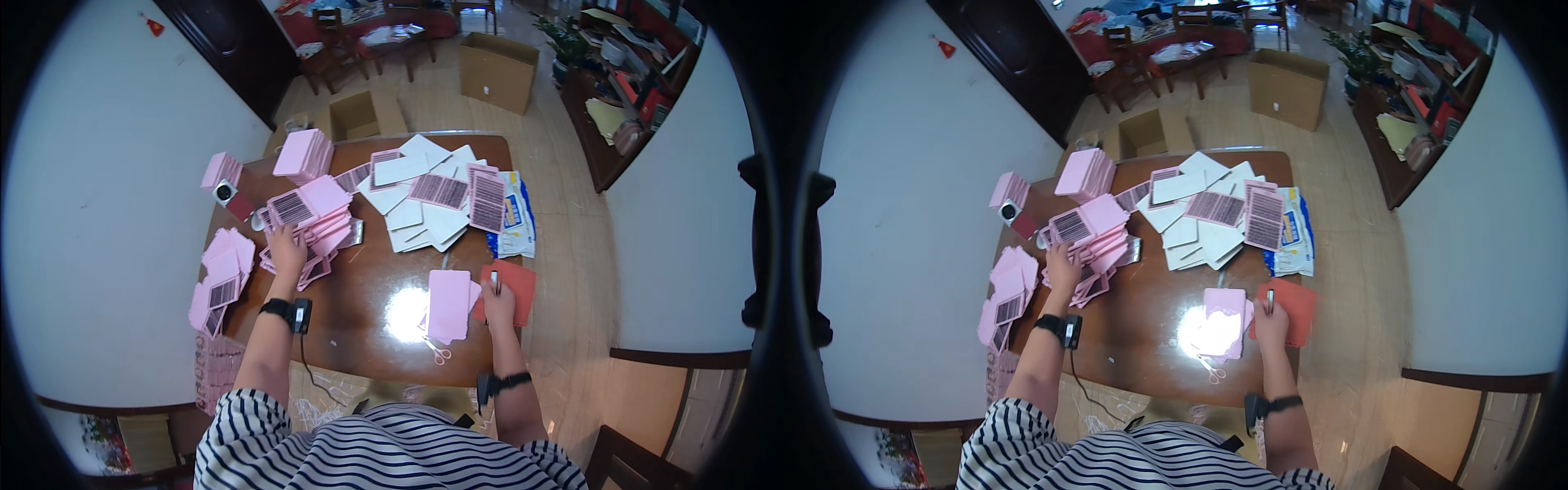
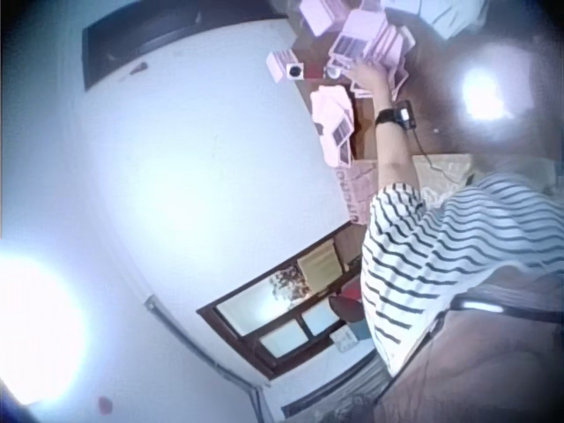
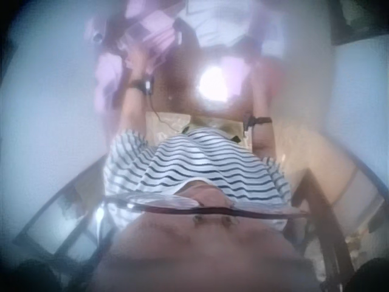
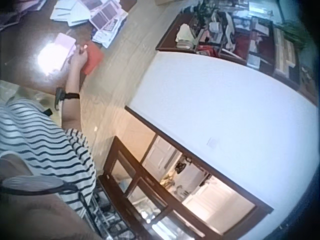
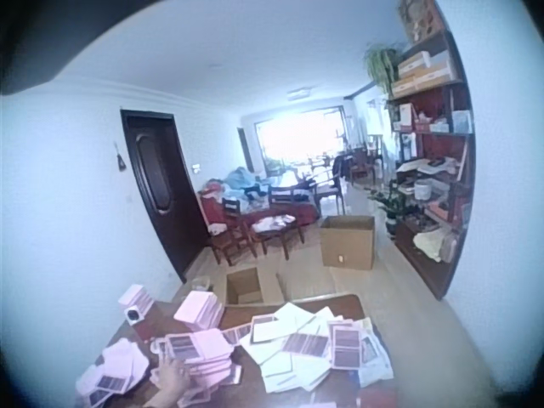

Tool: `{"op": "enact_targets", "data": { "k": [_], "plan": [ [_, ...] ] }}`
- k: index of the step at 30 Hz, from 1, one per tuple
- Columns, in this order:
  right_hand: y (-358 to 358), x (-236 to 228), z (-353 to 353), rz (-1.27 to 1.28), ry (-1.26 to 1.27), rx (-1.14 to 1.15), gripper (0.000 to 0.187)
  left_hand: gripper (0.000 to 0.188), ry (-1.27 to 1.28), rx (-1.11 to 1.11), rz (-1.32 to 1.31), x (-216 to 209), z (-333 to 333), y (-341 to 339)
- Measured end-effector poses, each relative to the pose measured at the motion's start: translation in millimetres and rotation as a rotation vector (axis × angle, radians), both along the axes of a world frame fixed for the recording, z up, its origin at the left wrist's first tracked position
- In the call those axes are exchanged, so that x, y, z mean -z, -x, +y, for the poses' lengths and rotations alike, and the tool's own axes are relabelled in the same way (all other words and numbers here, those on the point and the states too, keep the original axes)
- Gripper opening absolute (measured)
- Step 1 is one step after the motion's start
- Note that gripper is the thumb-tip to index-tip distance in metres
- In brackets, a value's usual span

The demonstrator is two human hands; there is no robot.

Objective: The person assembles small pink card packages at a table. They pick up a pink card, place a white insert inside, fold the card closed, and stack the finished units. The person repeats this process with multiple cards, organizing the completed packages into neat piles.

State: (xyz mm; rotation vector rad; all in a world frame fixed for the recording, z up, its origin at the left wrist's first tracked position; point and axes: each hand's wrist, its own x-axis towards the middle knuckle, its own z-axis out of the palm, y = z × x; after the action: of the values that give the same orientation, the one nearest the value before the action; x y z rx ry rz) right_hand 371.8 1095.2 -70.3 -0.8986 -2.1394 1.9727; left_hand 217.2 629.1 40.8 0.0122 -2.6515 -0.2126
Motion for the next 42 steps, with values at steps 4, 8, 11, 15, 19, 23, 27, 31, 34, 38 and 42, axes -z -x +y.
{"op": "enact_targets", "data": {
  "k": [4,8,11,15,19,23,27,31,34,38,42],
  "plan": [
    [95.9,8.2,18.5,-0.129,0.617,0.144,0.016,0.024,-0.358,0.08,-0.074,22.6,33.7,-33.3],
    [160.4,20.2,7.0,-0.131,0.958,0.403,0.013,0.024,-0.505,0.133,-0.206,45.5,78.3,-91.2],
    [171.0,17.3,-3.6,-0.098,0.88,0.54,0.012,0.03,-0.647,0.061,-0.38,45.6,104.5,-113.6],
    [119.7,-9.4,-25.9,0.233,0.352,0.451,0.02,0.05,-1.094,0.085,-0.543,29.4,135.1,-98.4],
    [34.4,-53.3,-62.5,0.383,-0.223,0.052,0.015,0.093,-1.636,0.101,-0.861,6.2,167.8,-61.3],
    [-29.2,-88.1,-105.4,0.516,-0.496,-0.301,0.01,0.098,-1.773,0.143,-0.918,-10.6,181.1,-60.5],
    [-58.2,-113.0,-131.3,0.544,-0.585,-0.546,0.014,0.092,-1.947,0.202,-0.869,-14.9,162.2,-69.3],
    [-66.5,-129.2,-137.4,0.34,-0.564,-0.7,0.021,0.082,-2.169,0.598,-0.944,-15.0,104.3,-93.8],
    [-48.1,-134.4,-149.2,0.262,-0.605,-0.639,0.026,0.085,-2.216,0.927,-1.0,-12.8,71.5,-110.3],
    [-19.9,-145.0,-182.9,0.241,-0.611,-0.584,0.031,0.098,-2.249,0.964,-1.088,-5.3,57.3,-133.4],
    [-25.4,-159.4,-217.2,0.27,-0.45,-0.561,0.029,0.098,-2.169,0.942,-1.043,2.2,52.2,-144.8]
  ]
}}
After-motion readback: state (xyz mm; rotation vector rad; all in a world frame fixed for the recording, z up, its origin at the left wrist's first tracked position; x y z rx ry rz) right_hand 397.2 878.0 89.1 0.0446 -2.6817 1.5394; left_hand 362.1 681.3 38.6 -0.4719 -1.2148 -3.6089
